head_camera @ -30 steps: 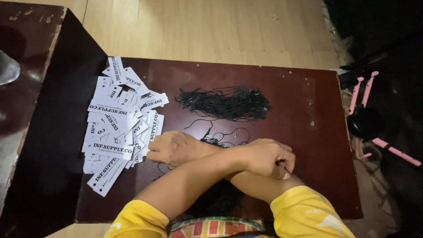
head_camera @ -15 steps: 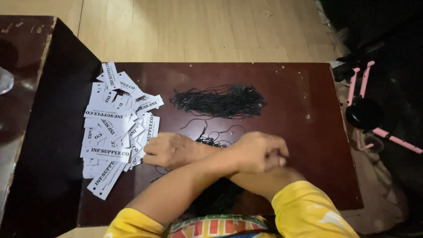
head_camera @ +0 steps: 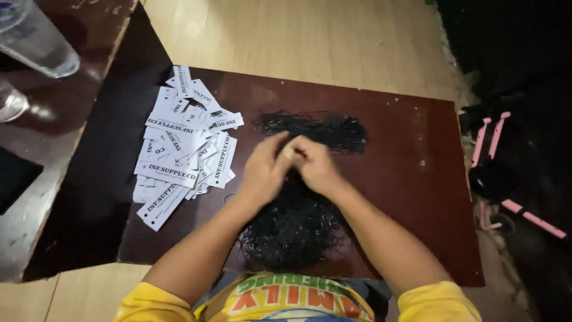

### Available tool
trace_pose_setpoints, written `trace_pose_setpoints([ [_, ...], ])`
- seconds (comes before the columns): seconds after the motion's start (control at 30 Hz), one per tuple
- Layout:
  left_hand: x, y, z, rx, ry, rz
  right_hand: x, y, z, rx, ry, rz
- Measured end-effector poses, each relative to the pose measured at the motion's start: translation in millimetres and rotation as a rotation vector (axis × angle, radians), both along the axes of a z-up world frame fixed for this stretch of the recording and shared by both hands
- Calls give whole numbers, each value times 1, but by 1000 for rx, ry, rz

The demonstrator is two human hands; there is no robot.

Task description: The person repeatedly picks up small black wire pieces from a pile on a table, separates them by hand, and places them into a second pile. The task continues throughout the clip with no tools used.

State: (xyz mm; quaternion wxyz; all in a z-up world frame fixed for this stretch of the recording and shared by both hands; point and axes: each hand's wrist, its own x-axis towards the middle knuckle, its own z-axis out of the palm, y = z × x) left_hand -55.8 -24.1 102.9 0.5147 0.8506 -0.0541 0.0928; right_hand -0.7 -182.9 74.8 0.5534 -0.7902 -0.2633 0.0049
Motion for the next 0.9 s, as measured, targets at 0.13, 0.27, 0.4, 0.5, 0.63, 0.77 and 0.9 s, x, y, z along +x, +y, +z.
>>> trace_pose_setpoints([
  [0.13, -22, -10, 23, 354, 83, -131, 15, -35, -18, 78, 195, -265],
  [0.27, -54, -17, 28, 654, 173, -369, 21, -39, -9, 415, 243, -300],
  [0.4, -54, -34, -16, 403, 12, -234, 33, -25, -4, 616, 185, -239],
  [0.5, -48, -50, -17, -32, 66, -145, 37, -13, 0, 749, 151, -204],
  [0.63, -55, -53, 10, 128, -12, -112, 32, -16, 19, 764, 95, -261],
  [0.77, -78, -40, 11, 580, 12, -381, 28, -37, 16, 502, 31, -274],
  [0.9, -63, -40, -34, 716, -168, -421, 27, -49, 5, 319, 54, -272],
])
